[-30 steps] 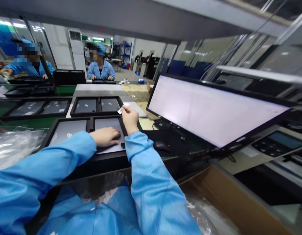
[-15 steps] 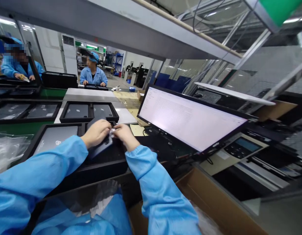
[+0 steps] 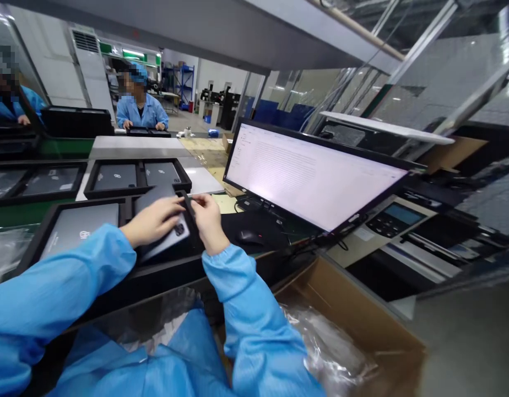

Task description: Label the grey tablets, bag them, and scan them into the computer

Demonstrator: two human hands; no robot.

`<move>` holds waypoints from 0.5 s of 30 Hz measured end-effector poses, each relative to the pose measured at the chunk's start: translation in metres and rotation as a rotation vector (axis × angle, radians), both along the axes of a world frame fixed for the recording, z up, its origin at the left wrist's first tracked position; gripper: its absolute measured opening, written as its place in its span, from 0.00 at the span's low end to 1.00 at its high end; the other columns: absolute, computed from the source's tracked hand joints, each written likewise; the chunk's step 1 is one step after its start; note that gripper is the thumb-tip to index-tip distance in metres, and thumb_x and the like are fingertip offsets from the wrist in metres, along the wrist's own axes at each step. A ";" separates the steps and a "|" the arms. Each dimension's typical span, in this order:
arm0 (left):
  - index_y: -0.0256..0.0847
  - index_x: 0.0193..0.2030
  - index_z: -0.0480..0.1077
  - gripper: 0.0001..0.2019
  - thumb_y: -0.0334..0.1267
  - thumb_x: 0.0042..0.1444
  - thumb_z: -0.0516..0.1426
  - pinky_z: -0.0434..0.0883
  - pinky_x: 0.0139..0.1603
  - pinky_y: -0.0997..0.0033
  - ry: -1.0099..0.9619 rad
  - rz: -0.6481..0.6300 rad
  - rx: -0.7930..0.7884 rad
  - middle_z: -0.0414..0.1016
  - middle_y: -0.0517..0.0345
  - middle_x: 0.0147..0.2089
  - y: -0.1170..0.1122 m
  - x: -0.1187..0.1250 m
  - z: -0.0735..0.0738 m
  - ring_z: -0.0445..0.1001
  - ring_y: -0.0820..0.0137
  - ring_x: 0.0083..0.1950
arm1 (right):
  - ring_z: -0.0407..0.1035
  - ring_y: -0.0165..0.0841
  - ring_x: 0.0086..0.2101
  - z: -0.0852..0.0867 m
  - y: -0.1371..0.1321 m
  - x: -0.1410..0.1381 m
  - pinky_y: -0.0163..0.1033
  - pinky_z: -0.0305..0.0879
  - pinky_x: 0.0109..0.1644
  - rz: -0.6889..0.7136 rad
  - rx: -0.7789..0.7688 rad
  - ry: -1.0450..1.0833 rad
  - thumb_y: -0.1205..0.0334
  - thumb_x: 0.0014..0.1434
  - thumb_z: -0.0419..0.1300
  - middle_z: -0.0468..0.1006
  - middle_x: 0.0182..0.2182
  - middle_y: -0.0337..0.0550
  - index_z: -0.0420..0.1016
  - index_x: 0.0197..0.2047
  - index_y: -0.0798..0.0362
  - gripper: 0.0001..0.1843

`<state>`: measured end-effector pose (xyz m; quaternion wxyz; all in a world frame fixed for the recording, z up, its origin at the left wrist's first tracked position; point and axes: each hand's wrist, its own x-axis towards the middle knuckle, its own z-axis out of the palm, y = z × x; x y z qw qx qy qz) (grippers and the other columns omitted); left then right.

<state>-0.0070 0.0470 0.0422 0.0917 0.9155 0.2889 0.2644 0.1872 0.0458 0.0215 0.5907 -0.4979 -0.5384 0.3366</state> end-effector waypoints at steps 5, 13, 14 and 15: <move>0.44 0.71 0.67 0.28 0.50 0.67 0.57 0.58 0.77 0.45 0.526 0.038 -0.360 0.62 0.41 0.76 -0.018 0.009 0.007 0.63 0.51 0.76 | 0.74 0.39 0.38 -0.011 -0.022 0.028 0.47 0.73 0.49 -0.100 -0.003 -0.139 0.52 0.52 0.67 0.80 0.35 0.44 0.76 0.37 0.52 0.14; 0.39 0.71 0.69 0.33 0.52 0.63 0.51 0.60 0.77 0.46 0.493 0.526 -0.209 0.63 0.43 0.75 -0.111 -0.131 0.031 0.62 0.50 0.76 | 0.79 0.47 0.52 -0.030 -0.062 0.048 0.51 0.73 0.58 0.130 -0.231 -0.630 0.57 0.56 0.68 0.82 0.54 0.53 0.72 0.62 0.52 0.30; 0.36 0.68 0.71 0.36 0.54 0.58 0.50 0.62 0.77 0.45 0.472 0.684 -0.195 0.63 0.41 0.75 -0.122 -0.157 0.022 0.62 0.48 0.76 | 0.79 0.47 0.52 -0.032 -0.064 0.048 0.51 0.73 0.58 0.147 -0.261 -0.662 0.58 0.58 0.67 0.83 0.53 0.54 0.69 0.64 0.53 0.32; 0.35 0.65 0.73 0.38 0.56 0.54 0.49 0.63 0.76 0.44 0.445 0.851 -0.177 0.64 0.39 0.74 -0.133 -0.180 0.013 0.62 0.45 0.76 | 0.79 0.47 0.53 -0.033 -0.065 0.048 0.50 0.73 0.58 0.152 -0.282 -0.693 0.60 0.60 0.65 0.83 0.53 0.55 0.67 0.66 0.54 0.32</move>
